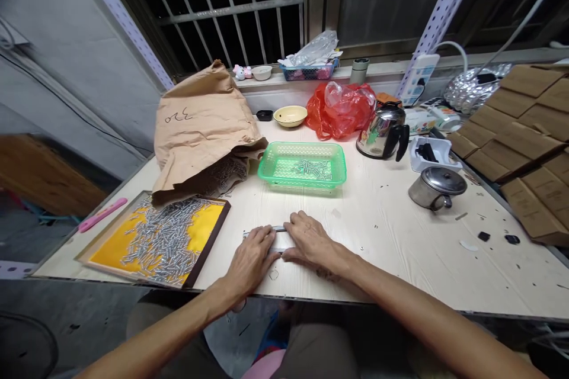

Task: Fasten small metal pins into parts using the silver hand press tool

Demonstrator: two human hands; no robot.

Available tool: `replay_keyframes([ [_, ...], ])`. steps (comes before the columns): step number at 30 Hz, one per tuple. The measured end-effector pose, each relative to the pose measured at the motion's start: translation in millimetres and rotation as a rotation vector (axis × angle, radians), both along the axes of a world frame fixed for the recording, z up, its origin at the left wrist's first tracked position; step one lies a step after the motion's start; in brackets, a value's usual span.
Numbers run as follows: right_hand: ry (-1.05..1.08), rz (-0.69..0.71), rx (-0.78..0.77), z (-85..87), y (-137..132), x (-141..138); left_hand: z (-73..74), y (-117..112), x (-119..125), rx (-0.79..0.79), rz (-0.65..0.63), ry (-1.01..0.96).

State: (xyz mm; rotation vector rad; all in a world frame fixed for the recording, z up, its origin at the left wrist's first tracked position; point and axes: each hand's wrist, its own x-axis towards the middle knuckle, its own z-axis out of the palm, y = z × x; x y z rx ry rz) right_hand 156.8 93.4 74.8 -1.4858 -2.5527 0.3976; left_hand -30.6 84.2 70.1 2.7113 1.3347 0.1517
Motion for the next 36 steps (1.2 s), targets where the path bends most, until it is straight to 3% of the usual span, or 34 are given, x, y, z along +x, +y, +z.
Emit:
replay_keyframes([
  [3,0.073,0.032,-0.029,0.6,4,7,-13.4,-27,4,0.027,-0.074,-0.108],
  [6,0.080,-0.045,0.020,-4.5,16,10,-20.9,-49,12,0.001,-0.084,-0.203],
  [12,-0.058,-0.093,0.038,3.5,39,-5,-16.6,-59,18,-0.064,-0.079,-0.291],
  [14,-0.046,0.022,0.065,8.5,35,-25,-17.6,-61,17,-0.079,-0.087,-0.312],
  [18,0.006,0.437,0.128,7.0,19,-78,-30.4,-73,10,-0.122,-0.030,-0.338],
  [22,-0.047,0.622,0.213,-2.9,13,-108,-53.3,-82,0,-0.059,-0.061,-0.357],
  [26,0.014,0.680,0.261,-7.3,10,-103,-79.3,-77,-4,0.029,-0.118,-0.318],
  [30,0.132,0.662,0.215,-6.6,3,-91,-99.8,-73,-1,0.097,-0.157,-0.289],
  [33,0.145,0.628,0.140,-5.9,1,-93,-103.1,-75,1,0.068,-0.108,-0.293],
  [36,0.107,0.631,0.099,-5.4,4,-103,-93.1,-78,-1,-0.004,-0.081,-0.301],
])
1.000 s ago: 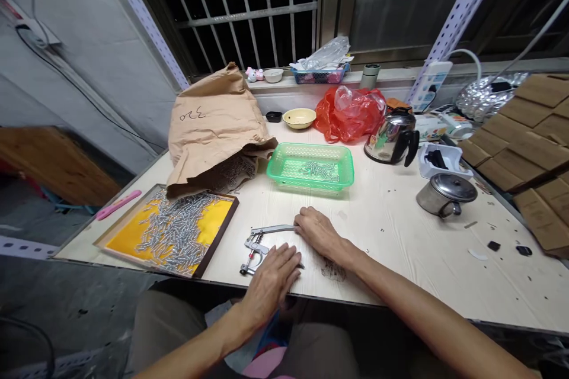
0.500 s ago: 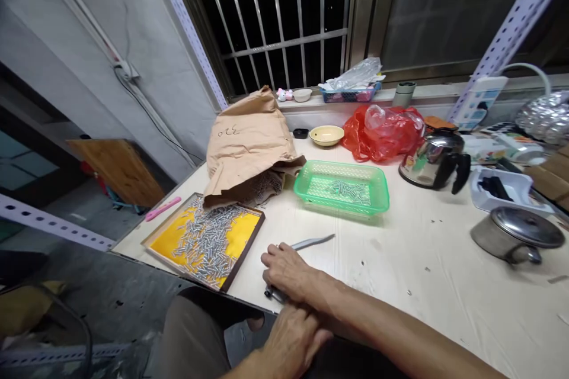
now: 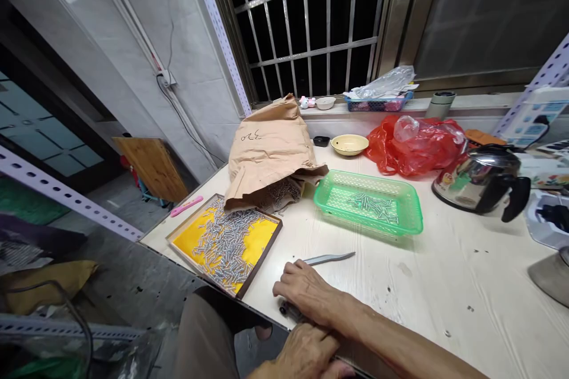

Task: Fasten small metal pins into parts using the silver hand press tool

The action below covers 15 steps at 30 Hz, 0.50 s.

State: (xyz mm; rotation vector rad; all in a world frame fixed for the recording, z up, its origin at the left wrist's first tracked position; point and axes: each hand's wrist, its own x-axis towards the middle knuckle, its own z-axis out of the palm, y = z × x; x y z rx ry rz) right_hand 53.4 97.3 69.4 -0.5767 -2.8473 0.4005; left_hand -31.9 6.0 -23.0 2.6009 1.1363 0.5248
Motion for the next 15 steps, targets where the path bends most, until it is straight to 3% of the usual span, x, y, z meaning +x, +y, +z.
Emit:
replay_keyframes([
  [5,-0.064,0.056,-0.103,3.9,9,-5,35.1,-2,-4,-0.100,-0.006,-0.015],
  [9,0.035,0.085,-0.191,5.7,16,8,58.2,-2,0,-0.146,-0.023,0.011],
  [12,0.086,0.011,-0.188,8.6,19,19,70.6,-6,-1,-0.116,-0.048,-0.003],
  [15,0.050,-0.158,-0.117,14.3,18,35,84.5,-11,-17,-0.019,-0.050,-0.071],
])
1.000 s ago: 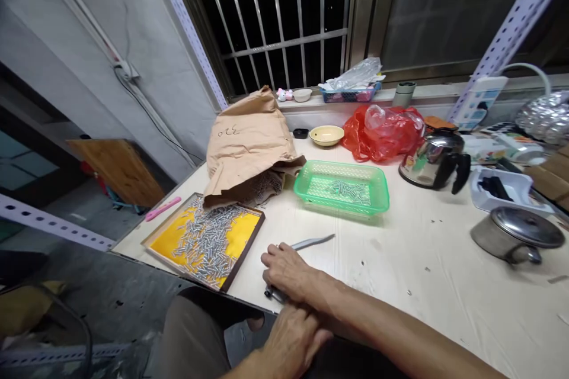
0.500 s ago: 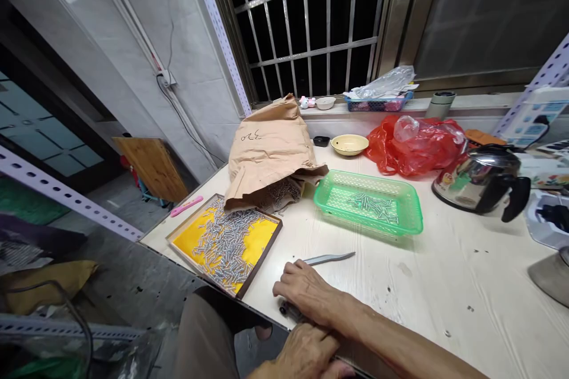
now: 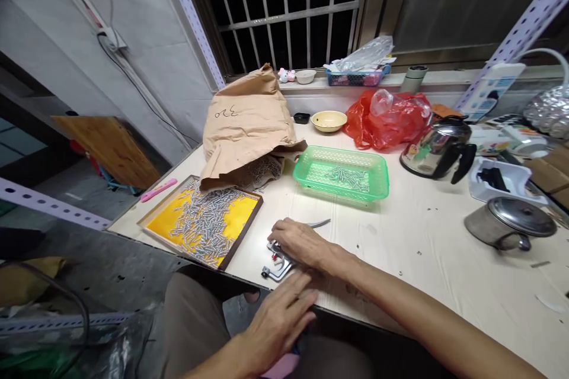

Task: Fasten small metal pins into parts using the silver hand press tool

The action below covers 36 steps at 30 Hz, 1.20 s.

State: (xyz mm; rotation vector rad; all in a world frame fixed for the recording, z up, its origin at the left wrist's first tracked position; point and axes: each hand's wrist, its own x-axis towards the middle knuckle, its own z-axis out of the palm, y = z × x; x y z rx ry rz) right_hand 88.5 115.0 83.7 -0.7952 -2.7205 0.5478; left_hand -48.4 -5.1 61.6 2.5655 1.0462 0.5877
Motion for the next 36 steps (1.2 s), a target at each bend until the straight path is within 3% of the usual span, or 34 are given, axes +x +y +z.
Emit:
replay_keyframes([
  [2,-0.064,-0.082,0.011,2.0,-7,11,10.7,2,-20,0.017,0.109,-0.049],
  [5,-0.182,-0.161,-0.012,-1.9,-24,24,24.0,19,-53,-0.075,0.368,-0.029],
  [9,-0.234,-0.299,-0.085,-12.7,-42,29,27.9,49,-77,-0.224,0.494,0.047],
  [14,-0.039,-0.389,-0.095,-15.2,-51,45,23.3,66,-62,-0.286,0.427,0.116],
  [19,0.045,-0.565,-0.122,-12.0,-63,76,15.0,68,-49,-0.141,0.317,0.269],
  [22,0.025,-0.628,-0.110,-18.5,-69,87,14.4,88,-47,-0.054,0.304,0.245],
  [24,-0.034,-0.651,-0.060,-24.6,-69,88,29.3,111,-36,0.008,0.309,0.161],
  [28,-0.130,-0.597,0.054,-33.6,-65,76,94.2,155,6,0.182,0.349,-0.063],
  [31,-0.125,-0.538,0.096,-39.6,-64,63,130.9,173,12,0.251,0.417,-0.150],
  [33,-0.114,-0.502,0.109,-44.5,-66,58,133.4,179,-9,0.240,0.490,-0.124],
  [36,-0.076,-0.451,0.116,-52.1,-69,55,113.1,177,-67,0.165,0.712,0.040],
])
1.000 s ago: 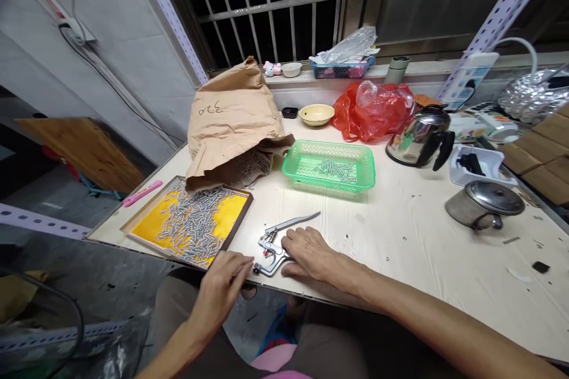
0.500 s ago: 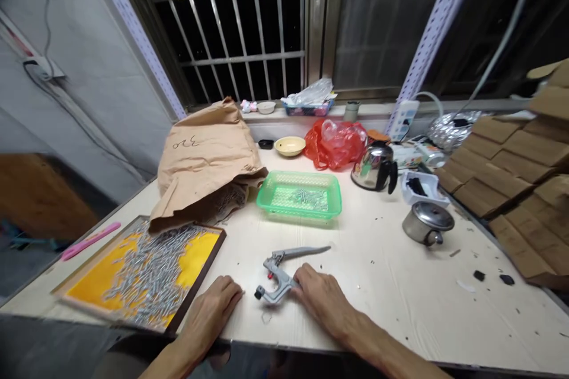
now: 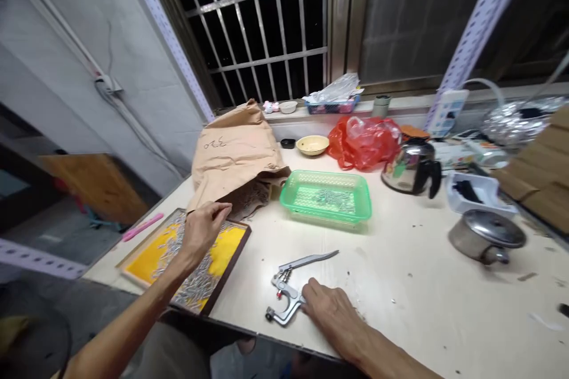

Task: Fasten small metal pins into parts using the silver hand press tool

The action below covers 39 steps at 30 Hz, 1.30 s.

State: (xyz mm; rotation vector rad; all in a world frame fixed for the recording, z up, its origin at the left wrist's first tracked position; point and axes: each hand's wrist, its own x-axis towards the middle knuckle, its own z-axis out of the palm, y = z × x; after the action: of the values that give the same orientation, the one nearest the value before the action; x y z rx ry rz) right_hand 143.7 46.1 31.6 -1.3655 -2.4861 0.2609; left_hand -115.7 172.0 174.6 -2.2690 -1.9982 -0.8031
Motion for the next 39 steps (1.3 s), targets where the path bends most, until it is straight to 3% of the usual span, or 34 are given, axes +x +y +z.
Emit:
replay_keyframes([
  [3,0.031,0.045,-0.010,-4.9,0,-1,-27.1,-9,-54,-0.157,0.130,0.169],
  [6,0.014,0.065,-0.028,-5.8,3,-2,-48.5,-12,-79,-0.247,0.045,0.339],
  [10,-0.044,0.079,-0.069,-1.4,8,-5,-64.9,-5,-80,-0.323,-0.066,0.542],
  [13,-0.061,0.083,-0.125,7.1,9,-6,-71.0,3,-78,-0.351,-0.099,0.578],
  [19,-0.110,0.036,-0.214,29.2,7,-7,-65.7,13,-72,-0.349,-0.146,0.531],
  [21,-0.113,0.021,-0.241,35.9,8,-7,-59.6,5,-59,-0.327,-0.135,0.386],
  [23,-0.118,0.019,-0.263,42.3,10,-7,-54.9,-13,-40,-0.395,-0.114,0.060],
  [26,-0.129,0.042,-0.294,50.6,14,-8,-56.0,-50,-5,-0.733,-0.088,-0.470],
  [28,-0.147,0.048,-0.313,53.3,16,-9,-62.7,-73,14,-0.911,-0.047,-0.645],
  [32,-0.176,0.010,-0.299,48.5,14,-9,-78.4,-94,33,-1.027,0.017,-0.745],
  [39,-0.140,0.003,-0.229,37.1,11,-7,-84.9,-92,39,-1.123,0.092,-0.694],
])
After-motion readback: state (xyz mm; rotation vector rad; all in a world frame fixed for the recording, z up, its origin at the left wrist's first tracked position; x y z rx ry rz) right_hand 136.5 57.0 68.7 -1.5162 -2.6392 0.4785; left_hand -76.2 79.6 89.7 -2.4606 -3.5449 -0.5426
